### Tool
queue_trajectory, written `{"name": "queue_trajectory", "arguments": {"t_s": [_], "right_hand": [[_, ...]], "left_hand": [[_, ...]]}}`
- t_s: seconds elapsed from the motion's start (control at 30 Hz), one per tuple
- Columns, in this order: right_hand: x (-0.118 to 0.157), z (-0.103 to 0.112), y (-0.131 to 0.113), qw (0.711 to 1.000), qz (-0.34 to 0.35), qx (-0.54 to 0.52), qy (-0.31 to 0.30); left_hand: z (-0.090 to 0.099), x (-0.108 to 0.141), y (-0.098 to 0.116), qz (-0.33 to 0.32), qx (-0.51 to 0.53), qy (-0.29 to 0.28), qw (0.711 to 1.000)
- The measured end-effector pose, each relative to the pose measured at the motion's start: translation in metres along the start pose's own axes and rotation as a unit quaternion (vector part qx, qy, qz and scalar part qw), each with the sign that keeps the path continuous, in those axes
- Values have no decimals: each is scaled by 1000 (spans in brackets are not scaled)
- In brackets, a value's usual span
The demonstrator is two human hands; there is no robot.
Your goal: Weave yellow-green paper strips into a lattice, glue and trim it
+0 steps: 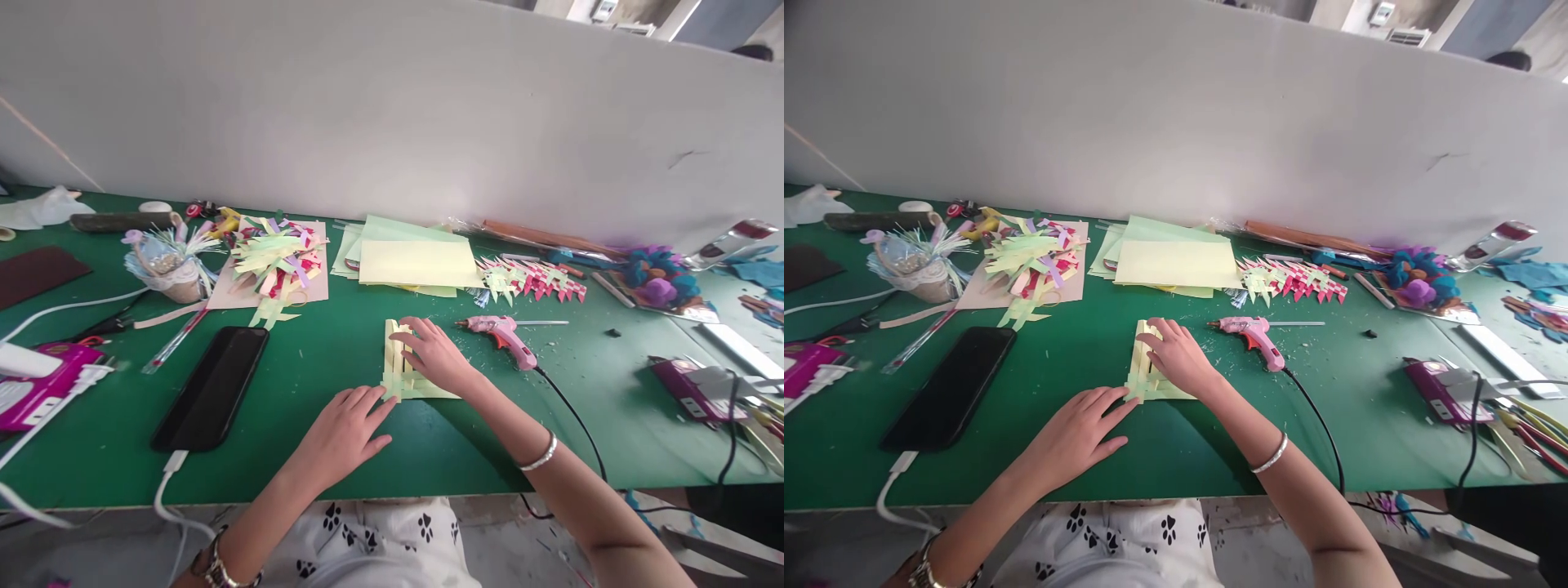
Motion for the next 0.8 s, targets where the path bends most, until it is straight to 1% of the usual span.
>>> {"name": "queue_trajectory", "arguments": {"t_s": [0.07, 0.13, 0.2, 0.27, 0.37, 0.5, 0.6, 0.8], "right_hand": [[-1, -1, -4, 999, 40, -2, -13], [-4, -7, -6, 996, 79, 3, -43], [-8, -13, -6, 993, 93, 21, -69], [-11, -16, -6, 991, 99, 47, -79], [-15, -15, -6, 988, 111, 65, -85], [-22, -11, -1, 988, 101, 13, -113], [-29, -9, 6, 987, 92, -28, -128], [-42, -13, 16, 981, 90, -38, -167]], "left_hand": [[0, -1, 0, 1, 2, -4, 1000], [0, -1, -1, 6, 7, -2, 1000], [1, -1, -2, 17, 18, 3, 1000], [2, 1, -4, 22, 35, 8, 999], [3, 4, -5, 17, 55, 9, 998], [4, 8, -5, 10, 63, 4, 998], [4, 10, -5, 17, 64, -1, 998], [1, 11, -6, 27, 60, -11, 998]]}}
Point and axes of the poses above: each hand's wrist, its own x-axis away from the middle knuckle, its own z-axis out of the back of the hand, y = z × x, the point moved 5 cm from there along -x, towards the middle knuckle, and after that the axes turned 3 degrees about y, right-handed, at the moved point
